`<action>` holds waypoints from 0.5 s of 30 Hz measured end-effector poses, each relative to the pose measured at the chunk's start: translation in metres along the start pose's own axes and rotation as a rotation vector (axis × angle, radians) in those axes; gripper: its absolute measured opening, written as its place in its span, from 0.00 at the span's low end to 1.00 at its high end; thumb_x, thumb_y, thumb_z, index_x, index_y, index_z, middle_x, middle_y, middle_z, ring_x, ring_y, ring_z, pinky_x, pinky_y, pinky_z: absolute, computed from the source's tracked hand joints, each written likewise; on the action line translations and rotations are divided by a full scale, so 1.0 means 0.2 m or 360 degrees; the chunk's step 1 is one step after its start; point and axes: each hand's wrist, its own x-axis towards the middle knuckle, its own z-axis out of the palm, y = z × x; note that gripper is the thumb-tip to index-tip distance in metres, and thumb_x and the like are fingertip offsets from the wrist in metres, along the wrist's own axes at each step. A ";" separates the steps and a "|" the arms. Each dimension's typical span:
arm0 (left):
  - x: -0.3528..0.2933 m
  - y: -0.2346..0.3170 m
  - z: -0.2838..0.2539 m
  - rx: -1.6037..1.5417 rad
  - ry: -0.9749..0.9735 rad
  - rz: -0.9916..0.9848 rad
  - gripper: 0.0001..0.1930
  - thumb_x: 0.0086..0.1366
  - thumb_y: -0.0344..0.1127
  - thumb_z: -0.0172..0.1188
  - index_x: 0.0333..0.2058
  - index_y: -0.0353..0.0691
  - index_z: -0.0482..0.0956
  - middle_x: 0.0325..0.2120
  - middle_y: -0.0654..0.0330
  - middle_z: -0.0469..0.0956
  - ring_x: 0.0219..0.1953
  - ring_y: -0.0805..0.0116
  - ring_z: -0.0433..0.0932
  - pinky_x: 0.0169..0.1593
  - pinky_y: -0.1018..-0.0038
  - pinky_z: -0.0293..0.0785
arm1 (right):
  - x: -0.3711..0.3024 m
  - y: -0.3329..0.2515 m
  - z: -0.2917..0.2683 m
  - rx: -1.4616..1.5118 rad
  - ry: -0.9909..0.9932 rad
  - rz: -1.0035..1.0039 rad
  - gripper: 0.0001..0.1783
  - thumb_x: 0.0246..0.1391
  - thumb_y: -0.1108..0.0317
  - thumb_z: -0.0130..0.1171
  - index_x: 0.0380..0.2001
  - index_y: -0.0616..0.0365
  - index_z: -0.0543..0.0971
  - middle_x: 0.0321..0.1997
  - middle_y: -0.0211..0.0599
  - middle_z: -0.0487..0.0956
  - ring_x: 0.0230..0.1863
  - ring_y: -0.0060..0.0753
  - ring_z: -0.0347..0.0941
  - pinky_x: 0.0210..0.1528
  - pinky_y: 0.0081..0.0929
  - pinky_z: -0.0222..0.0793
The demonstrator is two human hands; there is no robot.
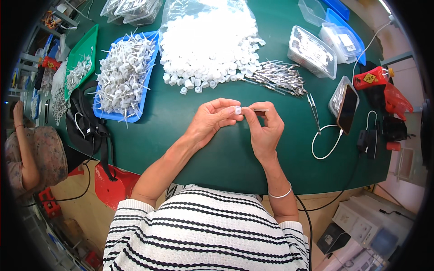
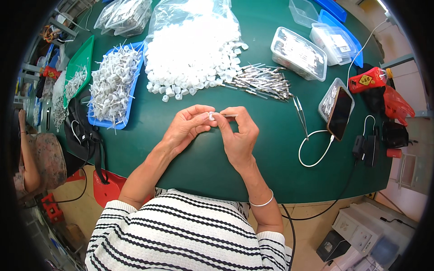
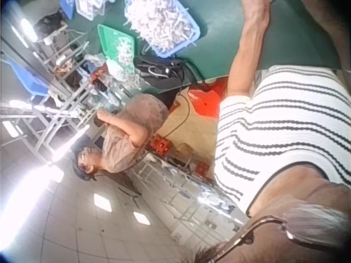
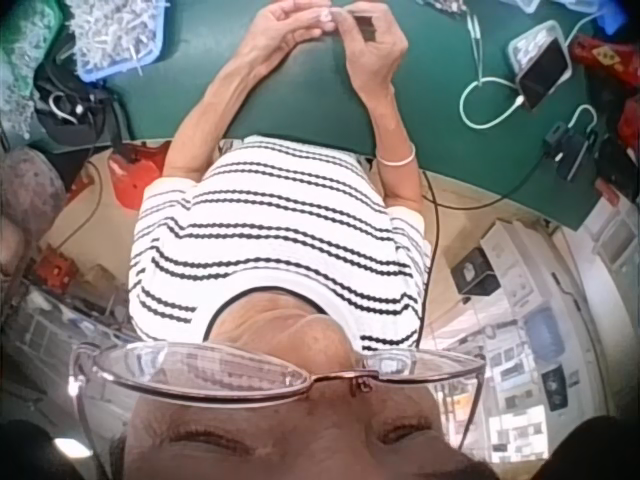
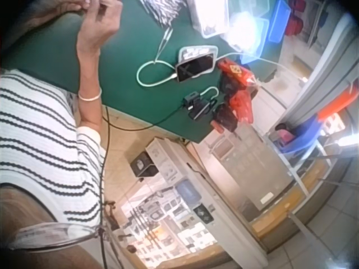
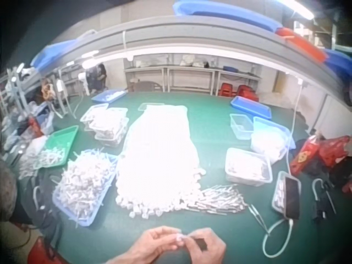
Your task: The person repeatedly picks up small white plastic caps and metal pins from a green table, inserts the pins into the caps, and places the assembled units into a blue tray. The process is repetitive and performed one at a time.
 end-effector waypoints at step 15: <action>0.00 -0.01 0.00 0.0033 -0.0014 0.0016 0.12 0.63 0.31 0.59 0.44 0.33 0.77 0.35 0.59 0.80 0.35 0.75 0.80 0.39 0.83 0.79 | 0.04 -0.01 -0.03 -0.0209 -0.0156 -0.0275 0.08 0.46 0.78 0.65 0.27 0.62 0.75 0.26 0.35 0.75 0.24 0.27 0.73 0.26 0.21 0.70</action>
